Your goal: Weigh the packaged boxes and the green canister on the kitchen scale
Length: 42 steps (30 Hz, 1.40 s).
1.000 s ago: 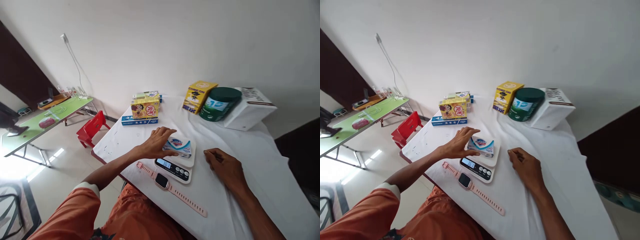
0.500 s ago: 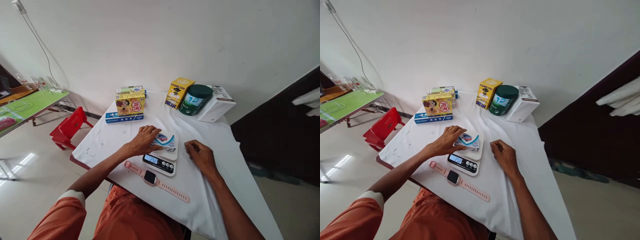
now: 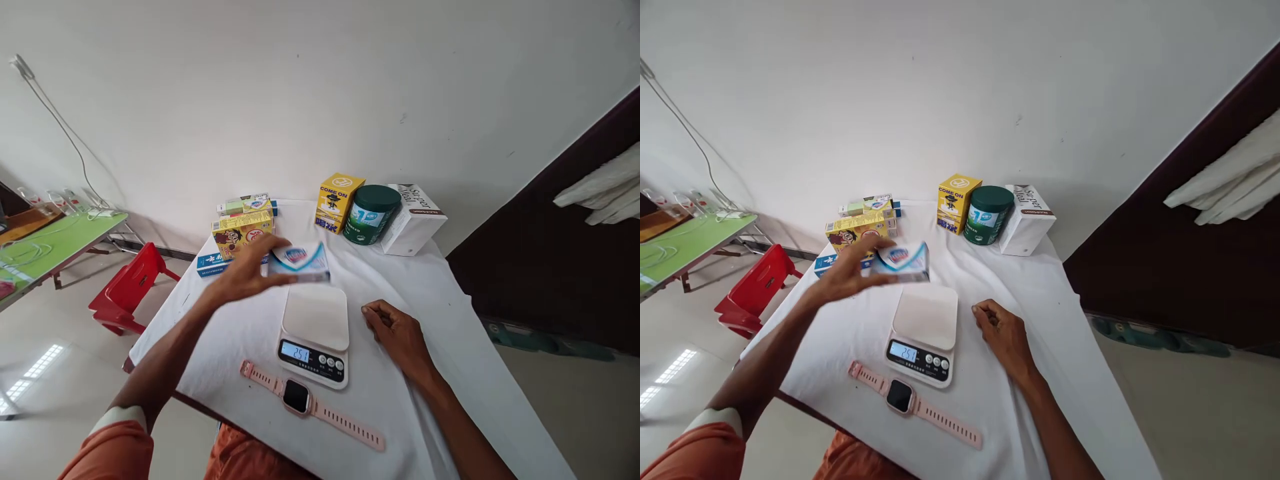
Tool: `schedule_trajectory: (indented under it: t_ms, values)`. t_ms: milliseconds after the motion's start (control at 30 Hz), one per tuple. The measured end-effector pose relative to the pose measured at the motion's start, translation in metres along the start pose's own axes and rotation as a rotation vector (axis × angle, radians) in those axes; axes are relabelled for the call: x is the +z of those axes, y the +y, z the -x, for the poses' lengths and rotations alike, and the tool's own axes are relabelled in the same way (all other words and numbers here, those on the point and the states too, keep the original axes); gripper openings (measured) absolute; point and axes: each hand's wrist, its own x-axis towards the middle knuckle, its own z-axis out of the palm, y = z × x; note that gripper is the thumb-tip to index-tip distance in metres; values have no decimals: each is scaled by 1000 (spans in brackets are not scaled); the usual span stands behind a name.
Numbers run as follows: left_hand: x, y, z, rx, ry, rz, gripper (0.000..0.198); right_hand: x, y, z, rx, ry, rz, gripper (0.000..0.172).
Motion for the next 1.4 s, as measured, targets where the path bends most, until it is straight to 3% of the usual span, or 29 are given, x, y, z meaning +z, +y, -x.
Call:
schedule_trajectory:
  t_ms: [133, 233, 300, 400, 567, 867, 1133, 1267, 1333, 1400]
  values:
    - [-78, -29, -58, -67, 222, -187, 53, -3, -1, -2, -8, 0, 22, 40]
    - [-112, -69, -98, -162, 239, -291, 53, -3, 4, -5, -19, -1, 26, 41]
    - [-119, -99, -117, -260, 204, -284, 54, -3, 8, -7, -36, 8, 34, 42]
    - [-114, -139, -131, -407, 163, -201, 55, -2, 15, -10, -43, 11, 52, 42]
    - [-99, -174, -136, -528, 156, -129, 56, -1, 22, -12, -16, 11, 69, 42]
    - [-78, -174, -142, -455, -66, -109, 62, -3, 17, -11, 0, -1, 67, 43]
    - [-85, -171, -144, -479, -104, -220, 78, -2, 16, -12, 19, 2, 32, 41]
    - [-98, -142, -155, -420, -2, -213, 80, -2, 12, -12, 1, 1, -13, 38]
    - [-98, -115, -169, -313, 58, -225, 75, -2, 11, -11, -4, -1, -31, 37]
    - [-87, -83, -190, -184, 82, -253, 74, -3, 11, -11, -1, -1, -46, 37]
